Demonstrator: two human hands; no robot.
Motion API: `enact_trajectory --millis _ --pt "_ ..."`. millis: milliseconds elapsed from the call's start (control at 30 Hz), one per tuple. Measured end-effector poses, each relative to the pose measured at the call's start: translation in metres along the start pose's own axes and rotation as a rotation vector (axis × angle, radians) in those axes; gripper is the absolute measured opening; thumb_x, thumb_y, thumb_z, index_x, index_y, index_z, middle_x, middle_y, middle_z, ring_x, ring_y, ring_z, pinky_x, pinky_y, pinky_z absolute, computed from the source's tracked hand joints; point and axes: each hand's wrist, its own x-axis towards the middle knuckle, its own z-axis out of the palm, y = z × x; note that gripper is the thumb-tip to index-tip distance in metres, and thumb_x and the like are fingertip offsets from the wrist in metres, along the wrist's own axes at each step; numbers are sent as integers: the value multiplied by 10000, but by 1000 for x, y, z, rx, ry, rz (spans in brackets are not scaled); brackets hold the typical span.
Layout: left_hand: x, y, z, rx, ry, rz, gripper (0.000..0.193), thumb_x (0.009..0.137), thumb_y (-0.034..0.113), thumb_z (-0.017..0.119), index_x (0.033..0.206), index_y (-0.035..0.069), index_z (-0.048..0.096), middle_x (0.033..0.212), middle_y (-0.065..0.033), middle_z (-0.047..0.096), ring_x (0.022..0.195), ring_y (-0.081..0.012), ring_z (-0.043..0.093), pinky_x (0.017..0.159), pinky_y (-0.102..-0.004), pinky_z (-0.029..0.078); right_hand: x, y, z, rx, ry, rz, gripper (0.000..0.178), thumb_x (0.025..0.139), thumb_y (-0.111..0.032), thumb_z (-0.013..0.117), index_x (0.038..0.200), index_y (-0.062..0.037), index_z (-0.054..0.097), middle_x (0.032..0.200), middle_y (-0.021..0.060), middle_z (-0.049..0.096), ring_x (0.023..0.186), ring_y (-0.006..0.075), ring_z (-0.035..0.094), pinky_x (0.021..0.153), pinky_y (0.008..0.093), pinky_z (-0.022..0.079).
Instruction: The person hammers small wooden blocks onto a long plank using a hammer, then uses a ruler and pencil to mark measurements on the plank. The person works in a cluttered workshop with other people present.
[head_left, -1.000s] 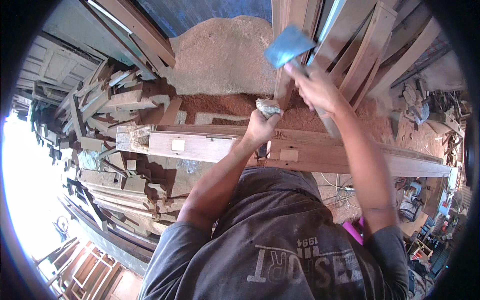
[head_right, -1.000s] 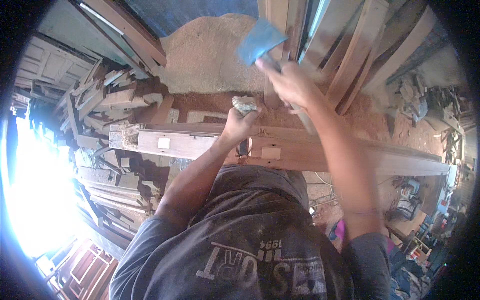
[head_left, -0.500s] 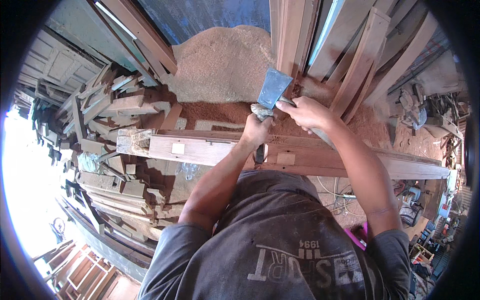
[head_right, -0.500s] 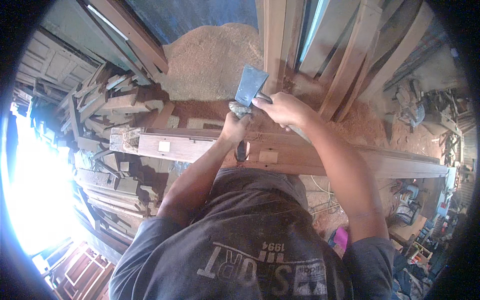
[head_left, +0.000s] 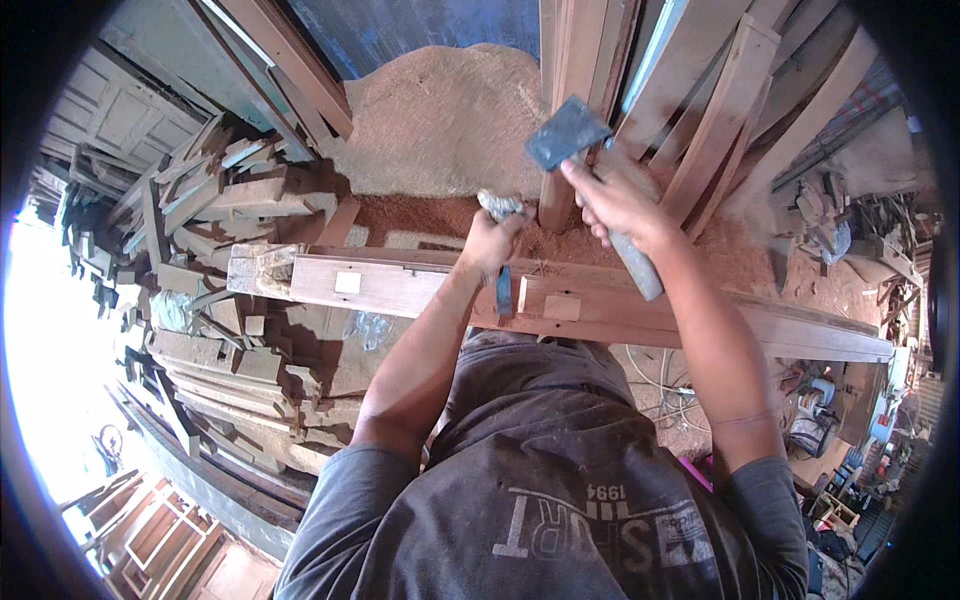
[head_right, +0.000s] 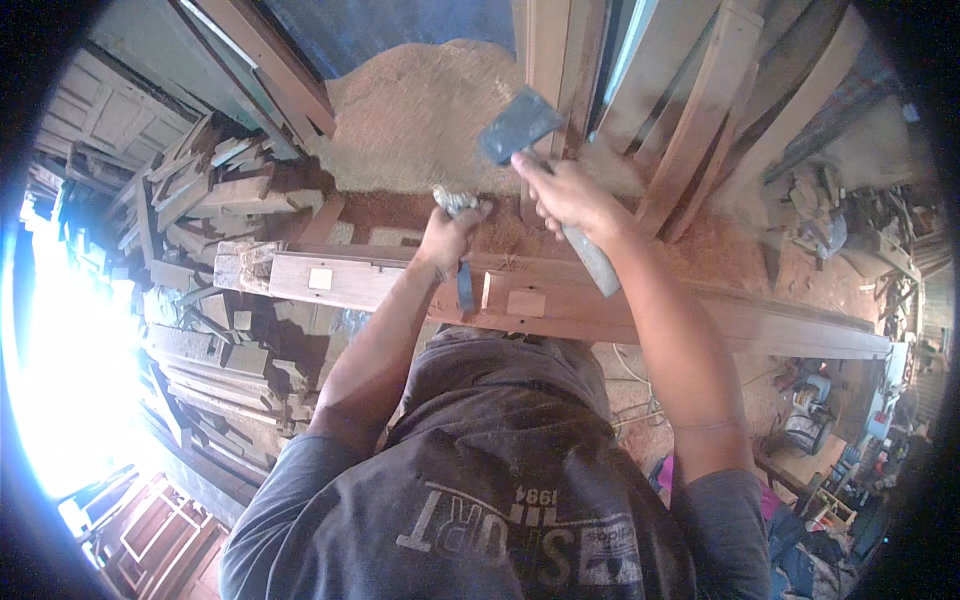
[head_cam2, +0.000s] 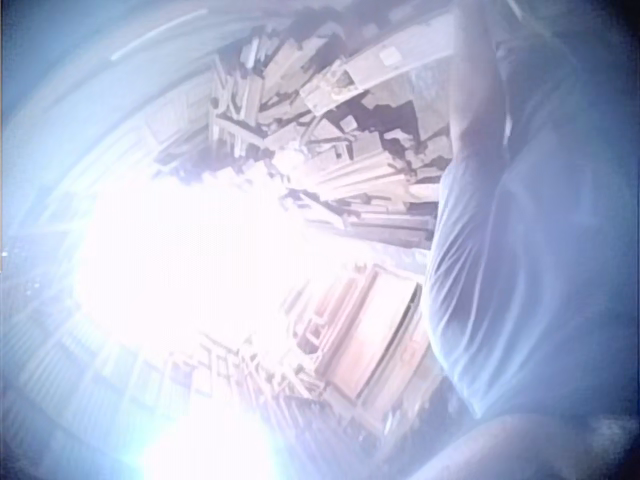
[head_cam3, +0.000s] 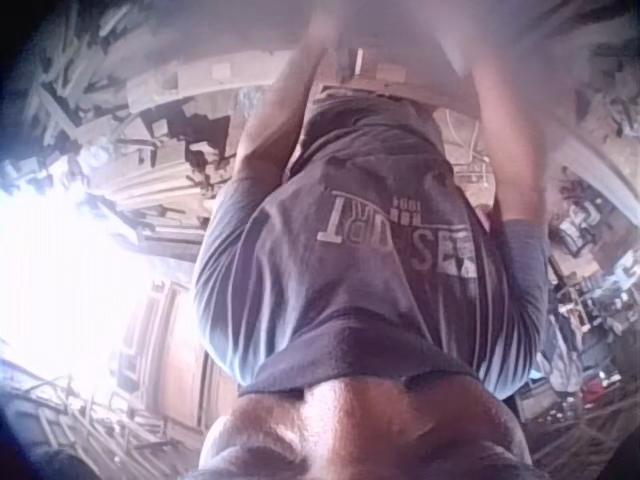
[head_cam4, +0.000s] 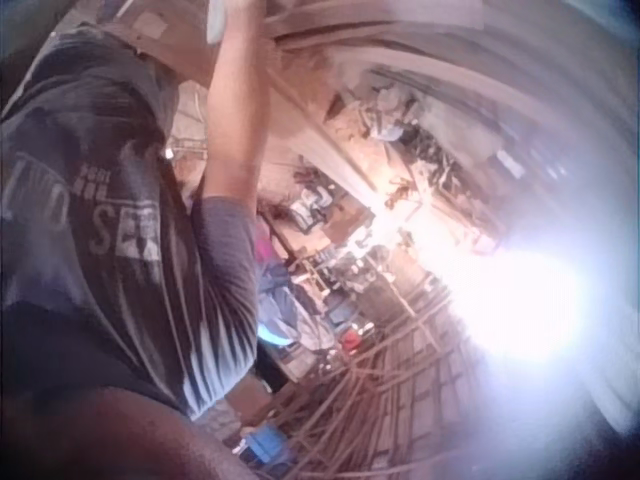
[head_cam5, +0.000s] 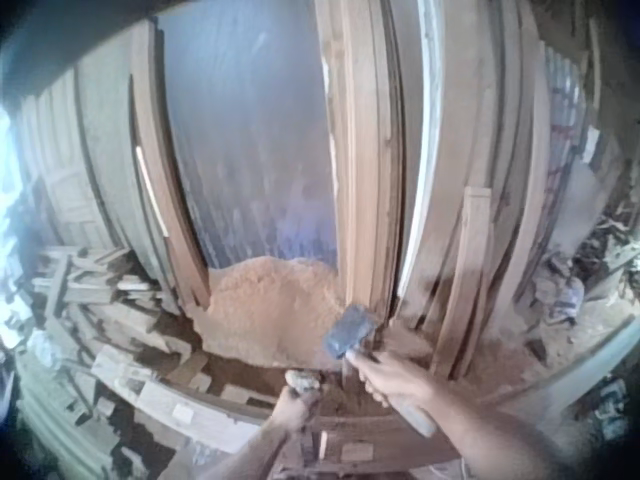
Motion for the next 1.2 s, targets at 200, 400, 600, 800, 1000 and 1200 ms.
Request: enact_trajectory --millis 200,400,600,800,1000,1200 --pt "12 -28 3 -9 -37 30 207 990 207 723 848 89 630 616 27 537 460 -84 475 430 -303 361 0 -21 4 39 106 -94 612 1052 -639 539 865 -58 574 627 -20 522 462 78 513 432 282 464" --pt "0 -46 2 59 45 237 105 959 164 696 964 59 695 732 38 571 576 -70 491 493 -291 375 4 15 5 -331 -179 9 680 1059 -648 511 866 -2 601 614 41 563 478 159 564 470 343 491" --pt "-6 -26 14 189 -35 -20 175 948 192 728 1031 38 726 783 12 640 666 -96 573 594 -311 460 -1 37 20 -49 -139 27 615 1060 -651 515 856 -71 548 613 -27 505 461 83 479 435 300 428" --pt "-66 -45 -9 739 41 294 397 876 186 768 1195 -42 699 1053 -219 755 948 -359 752 801 -466 583 -72 88 -7 139 -262 42 559 1073 -616 518 857 -100 528 580 -47 481 439 71 471 419 281 402" --pt "-178 -80 18 1365 -178 -10 626 878 265 688 1421 -25 574 1567 -312 443 1005 -471 730 875 -558 604 -136 154 -25 332 -181 281 482 1090 -538 544 884 -103 517 600 -45 475 443 69 461 421 262 403" --pt "-180 -68 37 1304 -73 1 779 890 242 655 1559 -22 357 1668 -313 286 955 -490 739 827 -554 617 -162 211 -27 345 -186 344 461 1062 -496 627 964 -52 547 651 -6 513 475 103 493 438 298 427"
